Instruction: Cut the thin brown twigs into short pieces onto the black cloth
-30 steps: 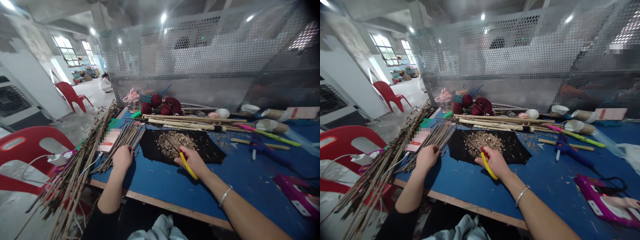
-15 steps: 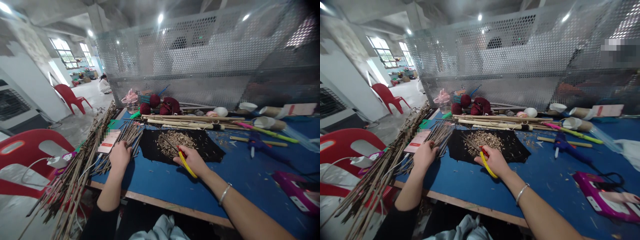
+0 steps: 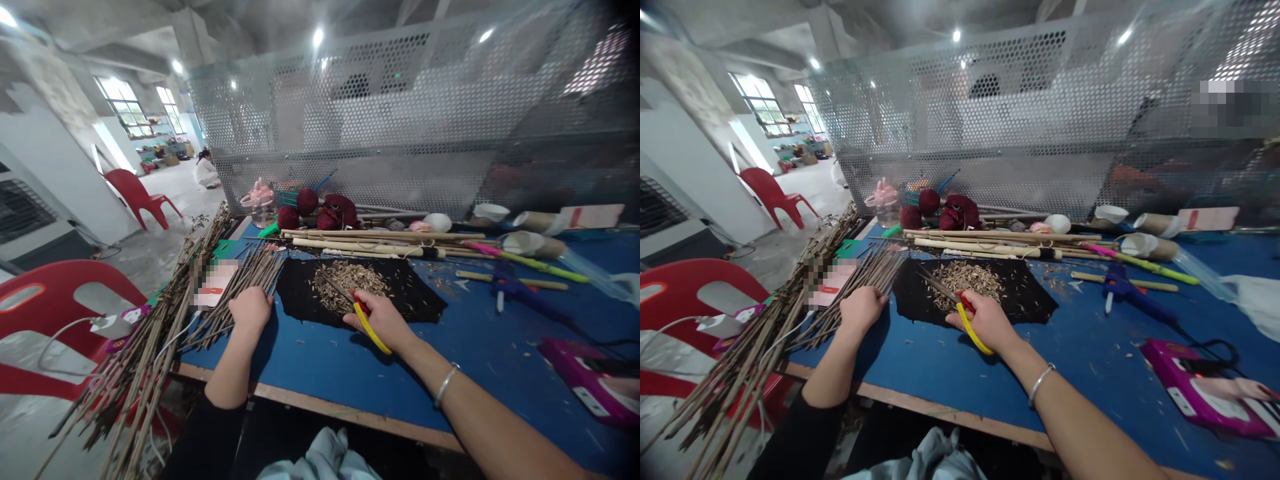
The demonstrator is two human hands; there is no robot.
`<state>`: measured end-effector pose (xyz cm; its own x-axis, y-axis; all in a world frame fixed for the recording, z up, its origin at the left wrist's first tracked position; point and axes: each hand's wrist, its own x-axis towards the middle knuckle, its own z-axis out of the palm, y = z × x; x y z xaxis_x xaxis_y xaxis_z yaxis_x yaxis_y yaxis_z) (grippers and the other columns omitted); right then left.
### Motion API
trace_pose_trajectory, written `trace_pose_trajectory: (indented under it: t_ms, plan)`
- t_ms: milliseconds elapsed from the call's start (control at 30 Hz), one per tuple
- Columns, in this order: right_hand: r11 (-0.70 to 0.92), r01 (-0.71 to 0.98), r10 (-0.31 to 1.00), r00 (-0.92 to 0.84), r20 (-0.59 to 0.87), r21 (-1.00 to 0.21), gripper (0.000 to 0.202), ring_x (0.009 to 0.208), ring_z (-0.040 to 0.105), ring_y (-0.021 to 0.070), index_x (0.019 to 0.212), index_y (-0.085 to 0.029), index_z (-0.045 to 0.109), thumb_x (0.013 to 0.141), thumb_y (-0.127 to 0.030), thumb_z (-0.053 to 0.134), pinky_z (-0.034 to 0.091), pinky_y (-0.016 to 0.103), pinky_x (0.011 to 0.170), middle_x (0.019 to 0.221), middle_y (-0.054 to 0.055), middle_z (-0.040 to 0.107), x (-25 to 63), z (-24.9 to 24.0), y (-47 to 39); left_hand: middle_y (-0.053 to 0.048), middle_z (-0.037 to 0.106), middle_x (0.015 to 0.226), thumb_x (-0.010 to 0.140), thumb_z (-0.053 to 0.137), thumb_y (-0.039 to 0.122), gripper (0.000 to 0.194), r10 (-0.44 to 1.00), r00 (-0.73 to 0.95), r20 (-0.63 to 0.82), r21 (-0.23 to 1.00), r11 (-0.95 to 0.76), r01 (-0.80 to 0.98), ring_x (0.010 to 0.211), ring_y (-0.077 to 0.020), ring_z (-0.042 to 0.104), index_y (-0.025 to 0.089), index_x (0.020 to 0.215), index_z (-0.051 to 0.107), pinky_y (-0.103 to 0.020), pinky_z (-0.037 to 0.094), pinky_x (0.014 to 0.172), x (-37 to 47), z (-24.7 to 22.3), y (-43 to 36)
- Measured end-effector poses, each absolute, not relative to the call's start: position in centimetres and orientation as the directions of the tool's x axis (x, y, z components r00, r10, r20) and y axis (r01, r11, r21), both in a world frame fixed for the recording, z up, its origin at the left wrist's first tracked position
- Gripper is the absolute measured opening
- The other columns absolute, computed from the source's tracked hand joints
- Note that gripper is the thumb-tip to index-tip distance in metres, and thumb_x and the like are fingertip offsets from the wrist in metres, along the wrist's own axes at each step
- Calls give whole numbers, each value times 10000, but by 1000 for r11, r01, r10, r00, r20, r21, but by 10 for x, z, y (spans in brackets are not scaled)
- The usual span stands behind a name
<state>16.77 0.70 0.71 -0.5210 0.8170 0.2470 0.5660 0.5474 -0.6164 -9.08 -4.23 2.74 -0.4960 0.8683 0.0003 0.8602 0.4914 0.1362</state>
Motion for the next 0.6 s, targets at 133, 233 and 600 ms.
trace_pose_trajectory:
  t_ms: [133, 233, 600]
  plan:
    - [545, 576, 817, -528, 232, -609, 354, 492, 298, 83, 634, -205, 378, 681, -489, 584, 254, 201, 460, 529, -70, 358, 168, 6, 8, -107, 669, 787, 777, 448, 372, 282, 855, -516, 52, 274, 484, 831, 779, -231, 615, 180, 766, 653, -298, 420, 656, -98, 23, -41]
    - [541, 580, 817, -533, 220, -609, 332, 493, 311, 83, 664, -204, 404, 686, -482, 583, 261, 197, 462, 537, -68, 368, 168, 5, 8, -76, 669, 779, 784, 465, 358, 259, 857, -502, 117, 425, 414, 805, 753, -193, 611, 177, 851, 637, -270, 418, 664, -102, 19, -40]
    - [542, 609, 821, -532, 208, -579, 340, 485, 300, 82, 649, -204, 388, 691, -483, 578, 255, 194, 459, 520, -70, 349, 166, 8, 6, -147, 616, 959, 834, 400, 370, 344, 900, -403, 167, 230, 362, 903, 925, -245, 556, 131, 932, 628, -323, 415, 779, -102, 24, -43]
